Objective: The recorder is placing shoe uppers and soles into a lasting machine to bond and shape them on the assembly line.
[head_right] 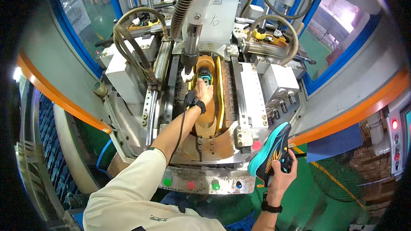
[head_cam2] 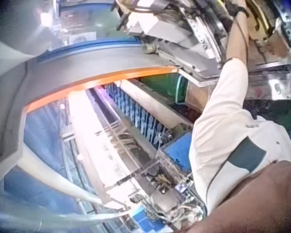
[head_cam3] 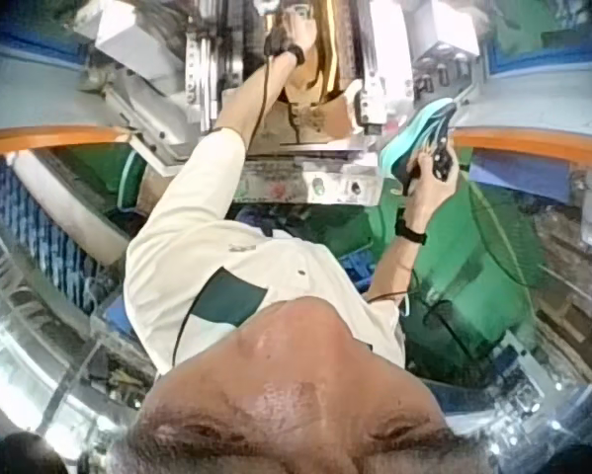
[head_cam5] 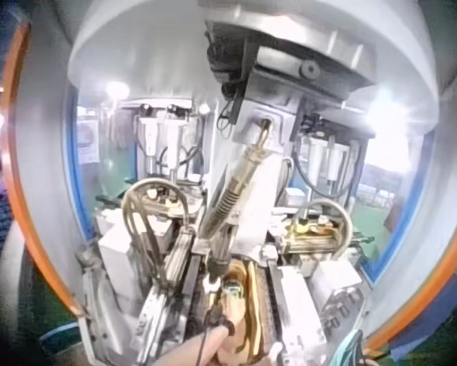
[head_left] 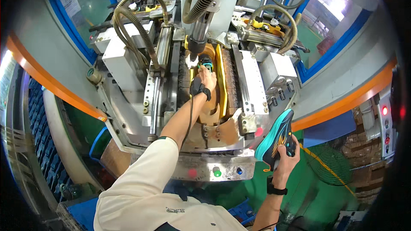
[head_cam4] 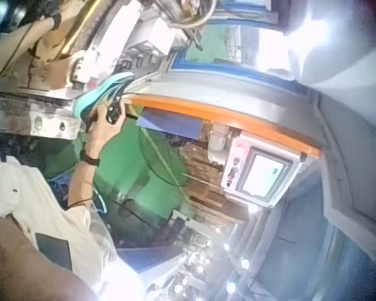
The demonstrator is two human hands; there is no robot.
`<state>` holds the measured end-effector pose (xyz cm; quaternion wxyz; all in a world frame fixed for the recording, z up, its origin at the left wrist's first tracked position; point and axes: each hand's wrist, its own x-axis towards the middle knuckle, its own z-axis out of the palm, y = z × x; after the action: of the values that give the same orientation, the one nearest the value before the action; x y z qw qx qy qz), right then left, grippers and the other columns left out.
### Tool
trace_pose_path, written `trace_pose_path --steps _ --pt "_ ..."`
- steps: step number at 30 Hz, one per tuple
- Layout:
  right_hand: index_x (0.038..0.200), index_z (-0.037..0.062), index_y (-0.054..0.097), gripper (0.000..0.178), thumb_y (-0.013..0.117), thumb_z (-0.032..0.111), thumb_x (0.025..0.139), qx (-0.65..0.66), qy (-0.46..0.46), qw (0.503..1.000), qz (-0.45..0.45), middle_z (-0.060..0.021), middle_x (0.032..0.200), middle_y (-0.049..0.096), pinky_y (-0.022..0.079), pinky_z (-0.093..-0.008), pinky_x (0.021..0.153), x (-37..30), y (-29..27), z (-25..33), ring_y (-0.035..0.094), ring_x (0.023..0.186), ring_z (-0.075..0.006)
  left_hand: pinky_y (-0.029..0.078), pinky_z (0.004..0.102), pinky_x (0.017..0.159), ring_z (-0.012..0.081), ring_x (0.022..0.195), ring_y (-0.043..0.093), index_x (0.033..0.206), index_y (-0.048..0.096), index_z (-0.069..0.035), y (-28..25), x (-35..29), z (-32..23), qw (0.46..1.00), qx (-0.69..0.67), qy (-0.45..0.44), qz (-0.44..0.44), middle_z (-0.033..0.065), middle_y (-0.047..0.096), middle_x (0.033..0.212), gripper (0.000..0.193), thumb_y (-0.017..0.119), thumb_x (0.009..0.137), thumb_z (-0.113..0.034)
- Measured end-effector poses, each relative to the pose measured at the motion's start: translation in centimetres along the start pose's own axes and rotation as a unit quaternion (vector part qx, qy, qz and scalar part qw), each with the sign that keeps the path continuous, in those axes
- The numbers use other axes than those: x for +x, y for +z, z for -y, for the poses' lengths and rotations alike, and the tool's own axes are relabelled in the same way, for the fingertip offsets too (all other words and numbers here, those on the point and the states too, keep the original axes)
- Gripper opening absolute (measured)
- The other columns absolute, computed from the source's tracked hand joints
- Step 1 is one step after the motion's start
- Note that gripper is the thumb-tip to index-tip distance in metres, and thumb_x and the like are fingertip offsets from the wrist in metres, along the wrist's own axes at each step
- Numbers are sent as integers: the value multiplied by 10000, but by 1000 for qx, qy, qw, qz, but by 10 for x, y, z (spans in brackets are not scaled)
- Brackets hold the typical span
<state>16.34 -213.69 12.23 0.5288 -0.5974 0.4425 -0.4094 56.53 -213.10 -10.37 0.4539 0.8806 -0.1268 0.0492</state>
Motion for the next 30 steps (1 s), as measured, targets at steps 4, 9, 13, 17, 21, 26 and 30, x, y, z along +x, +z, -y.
trace_pose_path --steps 4,9,13,17,21,26,30 --pt "1179 -35 598 457 696 43 740 -79 -49 994 56 -56 1022 637 500 -271 787 52 35 22 591 863 -128 450 493 929 433 1033 591 1218 550 49 -60 1 3 995 -32 -83 35 226 639 1100 508 656 811 -236" --pt "1057 -23 665 427 777 173 695 -336 -78 909 235 -129 841 703 524 -324 687 137 164 72 659 744 -180 459 266 482 130 608 603 840 661 9 -236 -76 -21 770 -511 -313 218 42 657 779 186 712 838 -171" --pt "1003 -93 668 606 835 323 595 -424 -44 829 362 -242 971 707 547 -394 781 115 334 50 704 920 -319 499 290 797 130 912 619 1119 623 64 -439 -145 -29 774 -505 -321 205 62 659 977 266 644 904 -92" --pt "1055 -61 646 507 753 240 662 -507 -109 810 275 -253 1061 697 546 -429 889 90 414 -23 683 1011 -386 436 245 738 122 852 556 1009 615 46 -576 -213 -24 884 -305 -334 121 33 603 941 293 572 788 -141" --pt "1015 -25 535 315 637 154 776 -490 -214 830 158 -264 912 700 563 -467 780 59 441 -74 699 881 -406 557 282 688 123 785 647 1014 614 14 -638 -299 -1 849 -373 -345 -143 54 657 941 200 607 846 -95" --pt "1170 -37 429 502 673 127 763 -477 -143 843 201 -299 1022 662 554 -498 803 56 423 -57 674 935 -446 576 287 631 126 727 650 934 605 -37 -629 -371 7 804 -380 -360 -281 51 654 886 112 625 898 -142" --pt "1197 -48 465 480 658 50 769 -325 -374 830 255 -287 1047 596 550 -476 799 3 361 -40 629 958 -452 555 295 617 149 752 654 946 622 -42 -596 -409 8 750 -396 -398 -349 37 651 887 146 634 916 -184"
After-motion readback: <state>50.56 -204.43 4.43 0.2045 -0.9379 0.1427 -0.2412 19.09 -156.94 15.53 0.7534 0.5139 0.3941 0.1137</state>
